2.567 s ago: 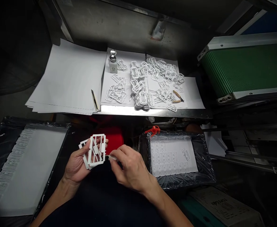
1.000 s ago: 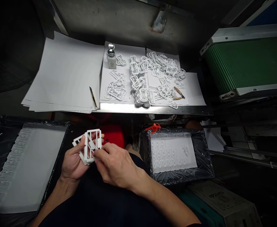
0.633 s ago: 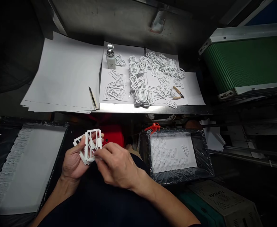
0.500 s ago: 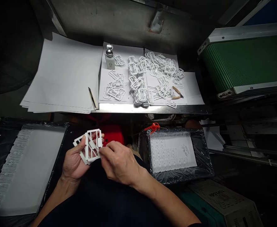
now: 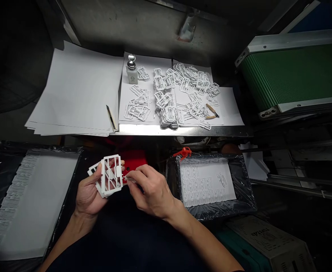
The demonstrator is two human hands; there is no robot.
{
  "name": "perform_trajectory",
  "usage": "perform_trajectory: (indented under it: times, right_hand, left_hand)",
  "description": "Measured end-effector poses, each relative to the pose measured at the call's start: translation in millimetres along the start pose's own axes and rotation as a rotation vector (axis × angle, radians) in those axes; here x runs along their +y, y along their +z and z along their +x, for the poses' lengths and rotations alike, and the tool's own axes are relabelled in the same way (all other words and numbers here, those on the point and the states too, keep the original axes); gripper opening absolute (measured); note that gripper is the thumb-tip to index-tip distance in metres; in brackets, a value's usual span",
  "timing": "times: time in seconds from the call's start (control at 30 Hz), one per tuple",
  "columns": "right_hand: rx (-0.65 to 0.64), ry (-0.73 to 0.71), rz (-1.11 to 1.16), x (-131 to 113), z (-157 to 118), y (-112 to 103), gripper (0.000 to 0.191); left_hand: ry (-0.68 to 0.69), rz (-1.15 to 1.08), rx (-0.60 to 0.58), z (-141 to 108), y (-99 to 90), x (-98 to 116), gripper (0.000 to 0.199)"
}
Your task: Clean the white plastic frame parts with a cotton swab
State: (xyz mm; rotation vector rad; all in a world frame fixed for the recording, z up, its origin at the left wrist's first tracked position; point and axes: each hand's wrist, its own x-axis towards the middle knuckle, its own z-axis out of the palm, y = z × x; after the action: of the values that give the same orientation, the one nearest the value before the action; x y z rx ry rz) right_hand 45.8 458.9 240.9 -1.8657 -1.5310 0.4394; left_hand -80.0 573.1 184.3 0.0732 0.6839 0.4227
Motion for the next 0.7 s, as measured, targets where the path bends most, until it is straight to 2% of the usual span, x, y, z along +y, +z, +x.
perform_trajectory:
  times: [0.2,0.53,0.7]
  right_hand:
    - [0.035,0.037,0.019,-0.3,-3.5,-0.2,0.017]
    - [0.062,0.011,0.073,-7.7,-1.7,7.0,0.02]
    - [0.007,-0.015,0.073,-16.0,8.2,16.9,0.019]
  left_hand:
    - [0.017,0.02,-0.006,-2.4,1.3,1.2,0.036]
    - [0.009,0.0,-0.017,0.2,4.5,-0.7,0.033]
    - [0.012,-0.014,0.004,0.2,3.6,-1.4,0.032]
